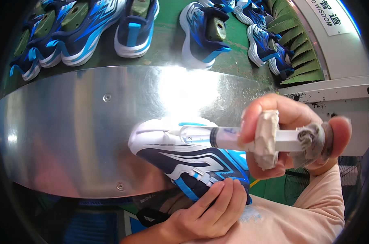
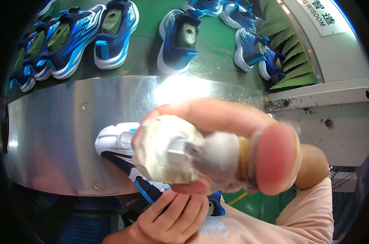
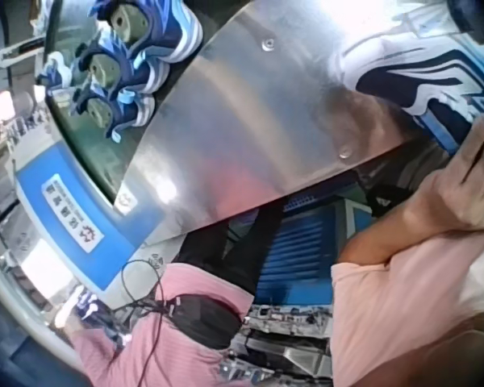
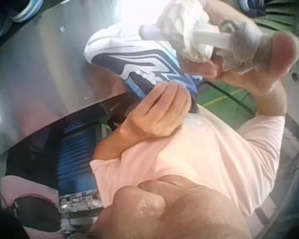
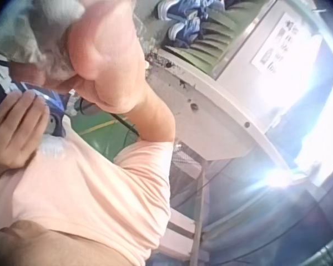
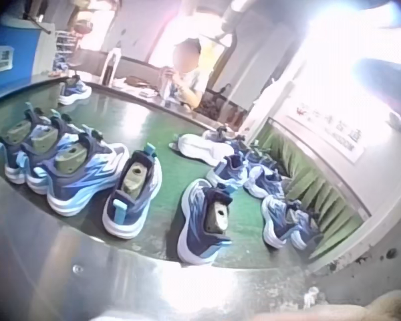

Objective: The person repeatedly picks up blue and white sneakers from a metal table and uses a syringe to apply a clear liquid along the sole edges. After each application, the shoe is placed back on the table among other identical shoes.

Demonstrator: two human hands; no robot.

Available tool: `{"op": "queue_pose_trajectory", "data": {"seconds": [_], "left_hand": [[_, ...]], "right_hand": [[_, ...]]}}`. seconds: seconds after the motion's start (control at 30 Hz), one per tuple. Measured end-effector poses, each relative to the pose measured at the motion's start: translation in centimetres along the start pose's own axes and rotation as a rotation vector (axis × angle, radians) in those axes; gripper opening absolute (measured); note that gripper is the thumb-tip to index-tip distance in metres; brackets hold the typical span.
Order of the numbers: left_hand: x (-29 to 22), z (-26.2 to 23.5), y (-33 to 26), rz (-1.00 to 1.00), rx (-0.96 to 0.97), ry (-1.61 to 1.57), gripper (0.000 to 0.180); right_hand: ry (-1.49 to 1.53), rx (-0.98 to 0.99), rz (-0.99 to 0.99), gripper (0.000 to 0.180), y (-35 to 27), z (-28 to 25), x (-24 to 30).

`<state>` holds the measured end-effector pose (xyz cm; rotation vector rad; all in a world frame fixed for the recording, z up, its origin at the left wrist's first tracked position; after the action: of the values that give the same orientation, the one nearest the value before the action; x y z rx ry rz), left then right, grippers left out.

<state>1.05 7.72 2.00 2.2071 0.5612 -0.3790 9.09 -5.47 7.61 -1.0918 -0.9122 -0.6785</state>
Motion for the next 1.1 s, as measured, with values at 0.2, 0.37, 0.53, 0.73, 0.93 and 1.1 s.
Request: {"op": "queue_pose_trajectory", "data": {"seconds": [0.2,0.37,0.53,0.73,0.93,1.1], "left_hand": [[-0.8,0.8,0.4,-0.088,-0.073,0.049,0.016],[-1.0,0.5,1.4,-0.061,0.096,0.074,0.014],[-2.1,0.9,0.2,-0.037,0.307,0.224,0.013],[-2.4,1.7,-0.4,-0.046,0.279,0.325,0.019],[-2.7,1.6,0.6,-0.044,0.395,0.333,0.023],[-2.5,2.0,2.3,-0.018,0.461,0.365,0.030]], "right_hand": [[0.107,-0.041,0.034,0.106,-3.3,-1.2,-1.8],[0.324,0.053,0.065,0.115,-7.1,-2.8,-4.9],[0.443,0.139,-0.036,0.110,-9.8,-2.8,-7.2],[0.533,0.170,-0.249,0.106,-12.3,-3.2,-9.6],[0.660,0.277,-0.534,0.109,-13.9,-5.0,-11.6],[0.827,0.291,-0.293,0.110,-14.6,-7.5,-13.4]]}}
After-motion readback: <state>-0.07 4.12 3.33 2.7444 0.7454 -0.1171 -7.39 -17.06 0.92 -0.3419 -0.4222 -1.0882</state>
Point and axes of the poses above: each hand's wrist, its own y-axis towards the middle knuckle, its own z-axis out of the palm, x = y × z, the point moved 5 cm from there along y, towards the middle knuckle, and after that the axes turned 4 degrees about x, right-handed, at the moved point
